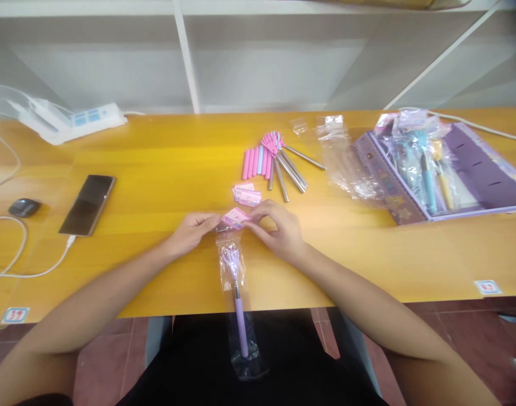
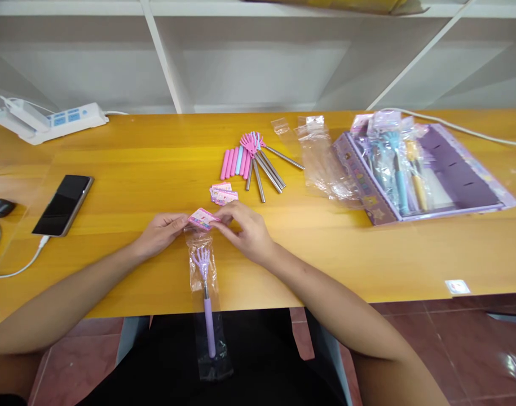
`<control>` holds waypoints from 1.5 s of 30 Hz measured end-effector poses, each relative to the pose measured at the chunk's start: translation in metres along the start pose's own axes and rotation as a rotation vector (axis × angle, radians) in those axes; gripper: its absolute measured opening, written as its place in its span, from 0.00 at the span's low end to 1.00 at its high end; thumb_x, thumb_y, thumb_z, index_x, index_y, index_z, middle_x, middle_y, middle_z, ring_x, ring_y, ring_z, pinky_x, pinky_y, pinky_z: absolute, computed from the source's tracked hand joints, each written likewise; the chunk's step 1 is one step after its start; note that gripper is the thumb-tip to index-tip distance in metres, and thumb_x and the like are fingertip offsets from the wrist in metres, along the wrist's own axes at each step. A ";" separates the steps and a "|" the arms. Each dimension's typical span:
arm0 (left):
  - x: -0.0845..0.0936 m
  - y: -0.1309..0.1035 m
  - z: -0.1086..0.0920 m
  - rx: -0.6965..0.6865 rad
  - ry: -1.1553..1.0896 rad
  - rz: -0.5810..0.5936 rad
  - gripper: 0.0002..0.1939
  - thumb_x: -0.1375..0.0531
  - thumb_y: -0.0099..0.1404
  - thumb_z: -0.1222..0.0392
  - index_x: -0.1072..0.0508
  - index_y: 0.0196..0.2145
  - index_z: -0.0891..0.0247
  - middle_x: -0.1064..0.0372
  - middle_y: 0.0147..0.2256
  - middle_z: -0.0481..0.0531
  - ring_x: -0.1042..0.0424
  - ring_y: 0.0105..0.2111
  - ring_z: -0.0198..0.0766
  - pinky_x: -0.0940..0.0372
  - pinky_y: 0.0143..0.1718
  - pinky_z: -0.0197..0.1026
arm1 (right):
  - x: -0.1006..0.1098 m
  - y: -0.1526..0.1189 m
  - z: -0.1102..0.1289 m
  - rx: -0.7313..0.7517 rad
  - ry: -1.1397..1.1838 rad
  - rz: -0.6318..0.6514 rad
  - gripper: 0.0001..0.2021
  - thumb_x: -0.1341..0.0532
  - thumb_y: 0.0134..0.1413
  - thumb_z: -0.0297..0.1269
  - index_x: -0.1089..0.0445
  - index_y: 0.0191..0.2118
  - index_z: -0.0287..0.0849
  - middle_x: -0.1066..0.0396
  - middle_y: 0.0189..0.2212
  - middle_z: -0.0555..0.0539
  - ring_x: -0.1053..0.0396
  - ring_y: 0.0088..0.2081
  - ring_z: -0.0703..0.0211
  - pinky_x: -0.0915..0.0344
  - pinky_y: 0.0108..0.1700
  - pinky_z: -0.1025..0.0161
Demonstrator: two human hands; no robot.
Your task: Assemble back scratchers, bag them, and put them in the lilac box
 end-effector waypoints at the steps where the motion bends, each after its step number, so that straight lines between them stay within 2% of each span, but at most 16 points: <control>1: 0.000 0.000 0.000 -0.003 0.005 -0.003 0.26 0.36 0.72 0.39 0.15 0.53 0.63 0.20 0.57 0.61 0.23 0.60 0.57 0.35 0.66 0.56 | -0.001 0.000 0.001 0.007 0.000 0.016 0.04 0.33 0.69 0.31 0.27 0.46 0.44 0.24 0.38 0.48 0.25 0.38 0.60 0.24 0.41 0.61; 7: -0.002 0.001 0.000 -0.003 -0.039 -0.008 0.25 0.35 0.71 0.39 0.13 0.49 0.64 0.17 0.52 0.61 0.21 0.57 0.56 0.34 0.66 0.56 | -0.002 0.001 0.006 0.054 0.012 0.045 0.06 0.35 0.70 0.28 0.26 0.49 0.43 0.24 0.41 0.46 0.24 0.41 0.60 0.24 0.44 0.60; 10: -0.002 0.001 0.001 0.032 -0.077 -0.014 0.23 0.34 0.70 0.41 0.13 0.49 0.63 0.18 0.53 0.61 0.21 0.58 0.57 0.35 0.66 0.57 | -0.004 0.000 0.008 0.086 0.013 0.069 0.08 0.36 0.70 0.27 0.25 0.50 0.43 0.25 0.41 0.45 0.24 0.42 0.60 0.23 0.45 0.60; 15: 0.003 0.000 0.002 0.042 -0.037 -0.045 0.20 0.33 0.69 0.42 0.12 0.42 0.62 0.17 0.51 0.60 0.21 0.57 0.56 0.36 0.68 0.58 | -0.016 -0.006 0.010 0.146 -0.021 0.189 0.10 0.38 0.72 0.28 0.25 0.53 0.45 0.27 0.43 0.45 0.26 0.43 0.60 0.24 0.43 0.61; 22: 0.002 0.001 0.000 0.017 -0.056 -0.051 0.18 0.35 0.72 0.44 0.12 0.42 0.61 0.15 0.48 0.59 0.18 0.52 0.53 0.32 0.63 0.56 | -0.022 -0.010 0.001 0.034 0.025 0.289 0.12 0.38 0.71 0.30 0.26 0.56 0.46 0.36 0.46 0.44 0.30 0.42 0.59 0.24 0.44 0.58; 27: 0.005 0.000 0.000 0.001 -0.046 -0.094 0.19 0.35 0.71 0.44 0.12 0.42 0.61 0.15 0.47 0.59 0.18 0.50 0.52 0.30 0.60 0.55 | -0.021 -0.008 0.003 -0.001 0.068 0.313 0.11 0.39 0.71 0.30 0.27 0.55 0.45 0.37 0.54 0.41 0.29 0.39 0.62 0.23 0.46 0.56; 31: 0.004 0.000 -0.002 -0.025 -0.019 -0.077 0.18 0.35 0.72 0.44 0.12 0.43 0.61 0.15 0.48 0.59 0.18 0.51 0.52 0.30 0.60 0.54 | -0.021 -0.009 0.002 -0.027 0.098 0.338 0.11 0.39 0.72 0.30 0.27 0.56 0.45 0.38 0.64 0.39 0.26 0.44 0.59 0.21 0.49 0.53; 33: 0.003 0.000 -0.003 -0.033 -0.008 -0.062 0.19 0.36 0.73 0.44 0.13 0.44 0.61 0.16 0.49 0.59 0.18 0.52 0.52 0.31 0.61 0.54 | -0.022 -0.009 0.001 -0.037 0.127 0.348 0.12 0.40 0.72 0.30 0.27 0.56 0.45 0.38 0.65 0.39 0.25 0.48 0.58 0.21 0.51 0.54; 40: 0.003 -0.001 -0.005 -0.043 0.102 -0.024 0.26 0.40 0.75 0.38 0.15 0.50 0.63 0.18 0.53 0.60 0.21 0.55 0.53 0.32 0.62 0.52 | -0.019 -0.005 0.008 0.051 0.121 0.305 0.19 0.42 0.72 0.27 0.30 0.63 0.44 0.27 0.58 0.41 0.28 0.62 0.54 0.27 0.65 0.49; 45: -0.015 -0.003 -0.015 -0.075 0.276 0.113 0.22 0.36 0.74 0.44 0.19 0.58 0.59 0.20 0.56 0.58 0.22 0.56 0.51 0.30 0.60 0.50 | -0.016 -0.003 0.009 0.031 0.131 0.255 0.20 0.43 0.71 0.26 0.31 0.65 0.42 0.29 0.59 0.38 0.29 0.63 0.52 0.28 0.65 0.47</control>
Point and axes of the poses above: each hand's wrist, its own y-axis towards the middle knuckle, its own x-axis out of the back of the hand, z = x × y, the point moved 8 cm from there along y, towards the middle knuckle
